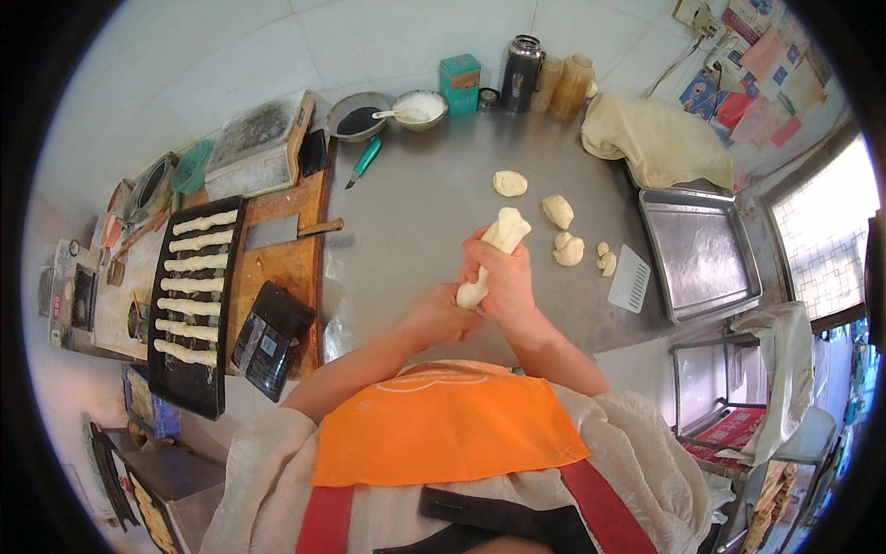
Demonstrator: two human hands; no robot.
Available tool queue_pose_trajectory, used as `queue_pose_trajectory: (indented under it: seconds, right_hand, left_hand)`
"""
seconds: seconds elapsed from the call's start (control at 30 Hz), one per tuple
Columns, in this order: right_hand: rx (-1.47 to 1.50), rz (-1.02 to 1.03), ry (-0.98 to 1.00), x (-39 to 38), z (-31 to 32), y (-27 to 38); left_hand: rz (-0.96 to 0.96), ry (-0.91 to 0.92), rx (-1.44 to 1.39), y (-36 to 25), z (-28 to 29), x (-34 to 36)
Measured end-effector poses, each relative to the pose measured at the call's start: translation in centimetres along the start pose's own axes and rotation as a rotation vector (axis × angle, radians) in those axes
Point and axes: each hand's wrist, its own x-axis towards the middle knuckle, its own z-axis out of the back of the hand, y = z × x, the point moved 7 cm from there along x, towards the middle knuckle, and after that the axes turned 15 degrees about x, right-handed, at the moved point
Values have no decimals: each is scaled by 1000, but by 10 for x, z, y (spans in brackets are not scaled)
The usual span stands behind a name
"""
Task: The person takes a tray of dough pieces from a rack, flattens a piece of dough by hand on a counter, cuts a portion of chocolate paste with a knife, places it on the dough, and rolls the dough into a cylinder before placing it on a tray.
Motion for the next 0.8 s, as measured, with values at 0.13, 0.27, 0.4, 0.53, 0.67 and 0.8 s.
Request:
queue_pose_trajectory:
  seconds: [0.13,0.27,0.4,0.53,0.67,0.8]
  right_hand:
    - [-158,9,124,-6,9,-7]
    - [-16,-59,-48,-1,51,-8]
    - [46,-144,-191,18,92,-42]
    - [-106,-202,-221,31,160,-59]
    - [-893,18,-488,25,159,-38]
    - [-1633,586,388,65,105,-103]
  left_hand:
    - [-154,-157,308,20,18,-2]
    - [-187,-282,633,52,14,26]
    - [-244,-374,749,95,18,48]
    - [-119,-185,1042,76,48,53]
    - [-88,-643,1116,67,84,56]
    - [-363,-1074,720,75,83,94]
